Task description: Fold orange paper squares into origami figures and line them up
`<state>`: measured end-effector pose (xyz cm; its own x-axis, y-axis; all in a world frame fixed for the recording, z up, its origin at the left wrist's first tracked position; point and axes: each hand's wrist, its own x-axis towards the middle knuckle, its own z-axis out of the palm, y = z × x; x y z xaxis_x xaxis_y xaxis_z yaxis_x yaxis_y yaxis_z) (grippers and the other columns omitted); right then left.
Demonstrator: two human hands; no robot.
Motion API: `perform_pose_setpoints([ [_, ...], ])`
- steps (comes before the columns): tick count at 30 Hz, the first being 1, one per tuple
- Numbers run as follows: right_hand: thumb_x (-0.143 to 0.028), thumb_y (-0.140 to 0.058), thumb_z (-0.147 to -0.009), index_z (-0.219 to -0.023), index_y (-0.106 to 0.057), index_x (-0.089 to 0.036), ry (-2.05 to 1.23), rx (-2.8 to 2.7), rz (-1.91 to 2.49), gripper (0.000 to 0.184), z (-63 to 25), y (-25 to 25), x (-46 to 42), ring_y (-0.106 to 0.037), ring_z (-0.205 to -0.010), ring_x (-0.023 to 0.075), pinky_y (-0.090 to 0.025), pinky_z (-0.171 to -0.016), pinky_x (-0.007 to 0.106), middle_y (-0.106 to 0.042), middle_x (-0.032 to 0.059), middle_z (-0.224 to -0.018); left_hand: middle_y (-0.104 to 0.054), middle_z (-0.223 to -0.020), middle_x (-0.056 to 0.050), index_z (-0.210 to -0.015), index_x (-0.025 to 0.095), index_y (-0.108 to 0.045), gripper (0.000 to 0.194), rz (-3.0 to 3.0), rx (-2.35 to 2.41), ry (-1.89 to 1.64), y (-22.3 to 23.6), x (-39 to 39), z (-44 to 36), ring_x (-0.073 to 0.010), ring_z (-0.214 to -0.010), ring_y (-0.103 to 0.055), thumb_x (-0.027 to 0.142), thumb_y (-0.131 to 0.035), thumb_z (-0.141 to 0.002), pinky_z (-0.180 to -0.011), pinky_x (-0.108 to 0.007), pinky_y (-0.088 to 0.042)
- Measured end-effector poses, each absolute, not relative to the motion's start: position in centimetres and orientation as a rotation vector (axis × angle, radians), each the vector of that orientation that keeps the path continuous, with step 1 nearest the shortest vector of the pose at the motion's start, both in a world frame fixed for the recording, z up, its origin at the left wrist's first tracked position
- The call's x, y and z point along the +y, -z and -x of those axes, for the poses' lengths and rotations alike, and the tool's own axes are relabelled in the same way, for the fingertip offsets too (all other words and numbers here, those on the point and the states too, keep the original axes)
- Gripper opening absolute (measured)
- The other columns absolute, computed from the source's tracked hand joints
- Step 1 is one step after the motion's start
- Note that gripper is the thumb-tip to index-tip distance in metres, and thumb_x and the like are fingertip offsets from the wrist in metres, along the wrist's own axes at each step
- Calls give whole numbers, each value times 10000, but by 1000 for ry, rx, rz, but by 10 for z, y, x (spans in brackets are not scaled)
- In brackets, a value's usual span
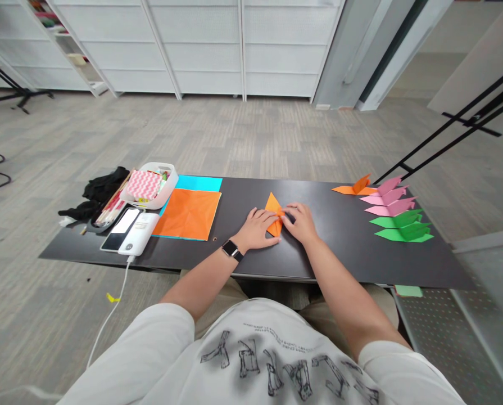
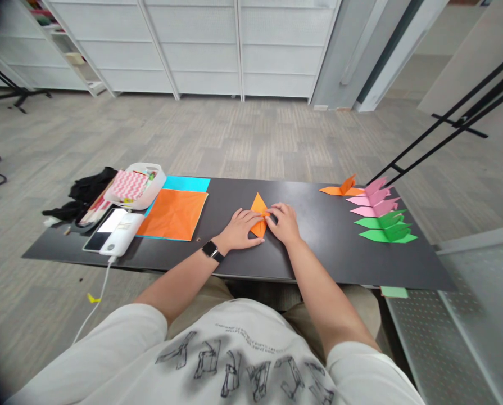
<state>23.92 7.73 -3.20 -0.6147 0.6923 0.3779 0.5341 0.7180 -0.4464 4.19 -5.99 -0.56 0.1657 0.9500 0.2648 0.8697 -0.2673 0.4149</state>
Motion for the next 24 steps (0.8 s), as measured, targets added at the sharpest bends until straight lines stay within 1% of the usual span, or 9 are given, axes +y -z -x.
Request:
perform_pose_setpoints([
  [3,-334,-721,-941,-1134,-825,-315,-425,-2461,818,220,-238,35,78,-616,-1247,303,-438,-1164,532,-713,77,-1293,-607,-1563,-102,-1512,270,-571,627,-2188,1758,-869,4,-58,-37,-309,-1478,-534,468,-742,-942,-1367,-574,-248],
  [6,-327,-752,-934,-1137,-840,-319,-421,-2430,845,221,-237,40,81,-611,-1230,317,-466,-1117,532,-709,86,-1290,-645,-1492,-119,-1423,225,-606,453,-2027,1829,-1102,7,-54,-29,-273,-1426,-585,281,-651,-976,-1300,-501,-403],
  [8,-319,-743,-949,-1155,-842,-322,-411,-2414,871,228,-238,41,81,-606,-1229,320,-468,-1110,535,-705,90,-1292,-698,-1396,-119,-1352,212,-633,412,-1880,1955,-1183,10,-51,-24,-268,-1346,-636,154,-602,-946,-1230,-485,-484],
  [9,-313,-732,-960,-1162,-842,-327,-408,-2409,887,231,-238,42,81,-605,-1230,319,-462,-1117,542,-707,88,-1289,-723,-1352,-112,-1324,216,-643,425,-1824,2006,-1181,12,-49,-23,-269,-1308,-659,101,-587,-919,-1224,-497,-489],
  [11,-307,-705,-985,-1174,-839,-344,-408,-2405,919,234,-237,42,81,-607,-1228,314,-441,-1138,563,-715,78,-1276,-760,-1295,-89,-1294,229,-656,477,-1779,2048,-1141,16,-47,-22,-270,-1261,-689,31,-571,-869,-1263,-534,-444],
  [13,-303,-685,-1003,-1178,-837,-358,-413,-2404,944,238,-237,43,80,-609,-1229,312,-413,-1162,591,-726,68,-1262,-776,-1283,-76,-1277,234,-672,514,-1788,2045,-1097,17,-46,-22,-270,-1253,-698,-4,-565,-835,-1303,-554,-389],
  [16,-292,-680,-1009,-1183,-835,-372,-418,-2411,950,246,-236,44,81,-611,-1230,314,-380,-1184,622,-736,59,-1258,-780,-1305,-64,-1248,237,-706,538,-1825,2029,-1030,16,-47,-22,-265,-1274,-692,-28,-551,-807,-1314,-558,-368],
  [20,-266,-686,-1000,-1187,-831,-388,-434,-2402,940,267,-237,46,84,-619,-1222,313,-381,-1180,629,-741,53,-1256,-771,-1352,-30,-1262,274,-727,573,-1891,2003,-944,13,-48,-21,-247,-1306,-675,-41,-524,-828,-1316,-579,-343],
  [24,-259,-683,-994,-1192,-831,-387,-454,-2383,920,278,-238,48,86,-626,-1216,315,-390,-1173,629,-751,50,-1247,-772,-1356,-26,-1252,292,-734,432,-1908,1994,-953,12,-49,-22,-238,-1289,-684,45,-586,-930,-1310,-577,-340],
])
